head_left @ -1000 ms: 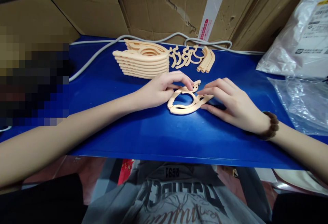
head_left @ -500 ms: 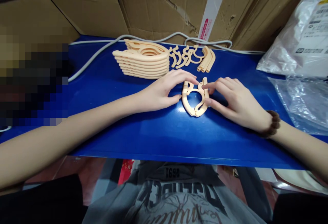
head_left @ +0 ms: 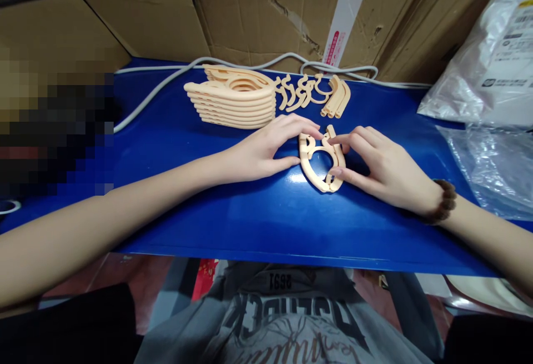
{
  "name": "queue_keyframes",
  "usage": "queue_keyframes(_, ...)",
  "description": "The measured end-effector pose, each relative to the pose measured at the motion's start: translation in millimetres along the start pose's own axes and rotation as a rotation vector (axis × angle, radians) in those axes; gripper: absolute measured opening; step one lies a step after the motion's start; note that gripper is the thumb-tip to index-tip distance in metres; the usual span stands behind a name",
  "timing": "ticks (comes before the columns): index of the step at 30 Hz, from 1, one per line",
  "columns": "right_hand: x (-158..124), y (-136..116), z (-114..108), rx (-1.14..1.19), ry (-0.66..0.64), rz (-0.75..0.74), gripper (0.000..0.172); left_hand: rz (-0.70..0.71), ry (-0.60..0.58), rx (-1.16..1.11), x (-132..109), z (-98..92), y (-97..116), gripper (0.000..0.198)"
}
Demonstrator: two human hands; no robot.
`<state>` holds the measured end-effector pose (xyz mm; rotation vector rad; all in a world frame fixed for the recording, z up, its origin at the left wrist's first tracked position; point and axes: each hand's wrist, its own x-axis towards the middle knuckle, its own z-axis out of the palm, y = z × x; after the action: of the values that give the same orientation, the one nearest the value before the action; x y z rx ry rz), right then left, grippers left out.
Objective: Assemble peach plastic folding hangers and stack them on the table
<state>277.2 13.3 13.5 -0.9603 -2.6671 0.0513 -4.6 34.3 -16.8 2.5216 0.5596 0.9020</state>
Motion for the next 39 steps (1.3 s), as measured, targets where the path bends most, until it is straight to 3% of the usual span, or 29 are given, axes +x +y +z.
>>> queue_keyframes(6, 0.6, 0.5, 0.3, 0.004, 0.006, -0.078, 0.057, -0.041, -0.008, 0.024, 1.7, 1.8, 5.9, 0.05)
queue_keyframes(12, 2.2, -2.0, 1.4, 0.046, -0.022, -0.253, 0.069, -0.121, -0.08, 0.118, -0.1, 5.1, 8.5, 0.084)
queue_keyframes(17, 1.7, -5.7, 2.9, 0.145, -0.086, -0.292, 0.056, -0.192, -0.177, 0.125, 0.2, 5.8, 16.8, 0.101)
queue_keyframes(20, 0.9, -5.8, 2.9, 0.165, -0.085, -0.272, 0.06, -0.203, -0.187, 0.169, -0.1, 4.8, 22.0, 0.108)
queue_keyframes(27, 2.0, -4.1, -0.2, 0.155, -0.065, -0.207, 0.068, -0.127, -0.141, 0.337, -2.6, 4.4, 26.0, 0.096)
queue_keyframes(35, 3.5, -5.3, -1.6, 0.118, -0.046, -0.214, 0.07, -0.076, -0.131, 0.301, -1.4, 1.9, 27.9, 0.079)
queue_keyframes(39, 1.5, -5.6, -7.9, 0.204, 0.027, -0.14, 0.061, -0.061, -0.073, 0.33, -0.4, -3.2, 28.3, 0.074)
